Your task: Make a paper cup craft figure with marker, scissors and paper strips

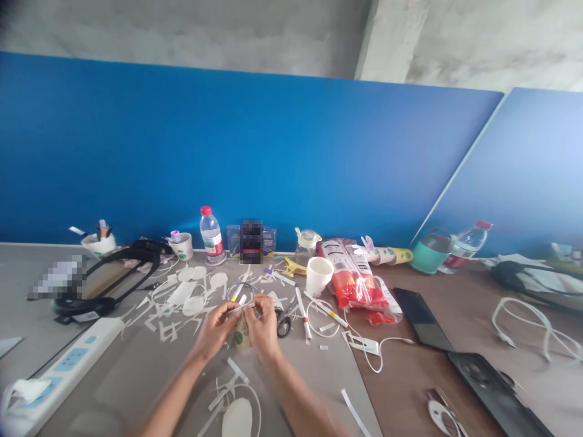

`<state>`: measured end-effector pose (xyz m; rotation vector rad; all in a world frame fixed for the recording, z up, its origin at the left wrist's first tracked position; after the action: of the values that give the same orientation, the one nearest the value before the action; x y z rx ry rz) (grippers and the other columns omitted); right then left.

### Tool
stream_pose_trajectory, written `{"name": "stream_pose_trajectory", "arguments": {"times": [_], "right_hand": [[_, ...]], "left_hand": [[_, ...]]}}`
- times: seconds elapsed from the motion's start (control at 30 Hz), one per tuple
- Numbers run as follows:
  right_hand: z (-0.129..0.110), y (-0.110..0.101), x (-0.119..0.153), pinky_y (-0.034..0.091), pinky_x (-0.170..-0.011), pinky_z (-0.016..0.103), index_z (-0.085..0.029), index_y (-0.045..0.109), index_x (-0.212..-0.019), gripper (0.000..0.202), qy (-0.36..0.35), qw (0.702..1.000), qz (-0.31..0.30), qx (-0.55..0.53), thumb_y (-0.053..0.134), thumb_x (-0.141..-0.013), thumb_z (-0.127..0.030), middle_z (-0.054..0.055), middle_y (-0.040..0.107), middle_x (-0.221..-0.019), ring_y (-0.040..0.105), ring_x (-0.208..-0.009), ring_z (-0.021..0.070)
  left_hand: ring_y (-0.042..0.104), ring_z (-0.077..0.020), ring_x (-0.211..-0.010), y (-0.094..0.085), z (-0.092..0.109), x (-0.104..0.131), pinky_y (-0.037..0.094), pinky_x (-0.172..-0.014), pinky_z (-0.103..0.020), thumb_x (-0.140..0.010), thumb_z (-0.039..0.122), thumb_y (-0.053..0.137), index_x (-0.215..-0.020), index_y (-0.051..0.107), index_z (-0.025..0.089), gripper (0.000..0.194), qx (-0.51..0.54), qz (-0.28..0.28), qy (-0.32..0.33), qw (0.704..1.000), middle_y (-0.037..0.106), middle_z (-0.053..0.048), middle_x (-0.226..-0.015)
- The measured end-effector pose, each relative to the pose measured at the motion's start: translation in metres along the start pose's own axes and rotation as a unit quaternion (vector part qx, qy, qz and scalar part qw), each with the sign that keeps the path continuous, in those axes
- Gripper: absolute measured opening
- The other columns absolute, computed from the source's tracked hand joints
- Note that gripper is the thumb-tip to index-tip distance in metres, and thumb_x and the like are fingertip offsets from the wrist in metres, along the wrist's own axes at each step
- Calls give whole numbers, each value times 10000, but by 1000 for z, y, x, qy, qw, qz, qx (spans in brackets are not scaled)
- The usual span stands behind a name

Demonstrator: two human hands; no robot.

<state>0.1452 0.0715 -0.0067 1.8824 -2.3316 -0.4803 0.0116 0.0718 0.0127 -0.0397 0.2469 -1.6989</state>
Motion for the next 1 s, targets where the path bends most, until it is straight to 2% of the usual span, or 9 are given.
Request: {"name": "stream_pose_trajectory", "arguments": {"times": [0.13, 0.33, 0.4, 0.53, 0.63, 0.73, 0.8, 0.87, 1.0], "right_hand": [[-3, 1, 1, 437, -606, 235, -208, 578, -694, 210, 14, 1000, 9, -19, 739, -623, -323, 14, 607, -829, 555, -729, 152], [-4, 9, 1, 385, -520, 214, -205, 564, -650, 194, 108, 985, -30, -131, 723, -588, -296, -14, 612, -780, 477, -553, 96], [-10, 9, -1, 404, -553, 220, -203, 560, -613, 201, 105, 984, -34, -141, 736, -563, -289, -1, 625, -838, 508, -601, 109], [-33, 2, -6, 452, -714, 257, -219, 583, -601, 187, 29, 991, -47, -122, 746, -607, -310, 19, 632, -990, 581, -883, 184], [-43, 0, -7, 440, -864, 321, -262, 645, -799, 140, -4, 989, -79, -124, 702, -706, -349, 25, 634, -1095, 548, -1080, 222], [-42, -2, -4, 427, -906, 349, -306, 595, -1139, 431, -25, 992, -101, -66, 701, -722, -328, 35, 616, -1176, 522, -1135, 228], [-39, -1, -2, 443, -868, 339, -299, 545, -1235, 546, -40, 993, -107, -10, 706, -713, -293, 40, 627, -1127, 549, -1067, 224], [-34, 0, -2, 461, -789, 311, -283, 516, -1273, 585, -42, 993, -108, 10, 692, -715, -266, 28, 644, -991, 580, -926, 202], [-23, 3, -4, 424, -591, 234, -296, 451, -1310, 636, 27, 990, -109, -85, 660, -713, -228, -43, 599, -755, 536, -633, 131]], "left_hand": [[558, -169, -701, -4, 7, 2, 437, -666, -254, -808, 474, 534, -839, 659, 168, 332, 10, 8, 7, 1000, 622, -11, -700], [618, -198, -799, -3, 11, 2, 469, -726, -273, -765, 434, 582, -922, 685, 166, 327, 40, -29, -9, 999, 694, -42, -841], [628, -216, -862, -4, 8, 0, 478, -769, -291, -769, 439, 593, -971, 687, 164, 354, 43, -29, -5, 999, 707, -58, -904], [625, -258, -982, -6, 0, -5, 474, -861, -340, -756, 449, 633, -1010, 693, 163, 387, 65, -20, 0, 998, 712, -92, -1014], [621, -274, -1013, -6, -4, -7, 468, -895, -370, -752, 437, 651, -1023, 697, 161, 389, 74, -19, 1, 997, 712, -101, -1049], [629, -276, -996, -2, -3, -5, 480, -880, -376, -765, 441, 642, -1038, 697, 167, 391, 76, -43, 0, 996, 714, -102, -1048], [633, -273, -981, -1, 0, -4, 489, -864, -371, -761, 447, 646, -1034, 696, 173, 390, 74, -47, -2, 996, 714, -102, -1045], [635, -268, -974, -2, 2, -2, 494, -849, -360, -748, 450, 660, -1038, 688, 174, 401, 78, -40, -6, 996, 711, -105, -1048], [623, -242, -997, -6, 5, 2, 481, -847, -324, -768, 447, 646, -1107, 654, 196, 422, 99, -32, -24, 994, 690, -95, -1103]]}}
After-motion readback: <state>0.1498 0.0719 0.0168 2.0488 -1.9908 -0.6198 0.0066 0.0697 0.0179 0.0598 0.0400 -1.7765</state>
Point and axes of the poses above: each hand's wrist, its own x-axis away from the middle knuckle, its own y-axis out of the palm, z = x × y, the point moved 7 cm from there along -x, towards the middle knuckle
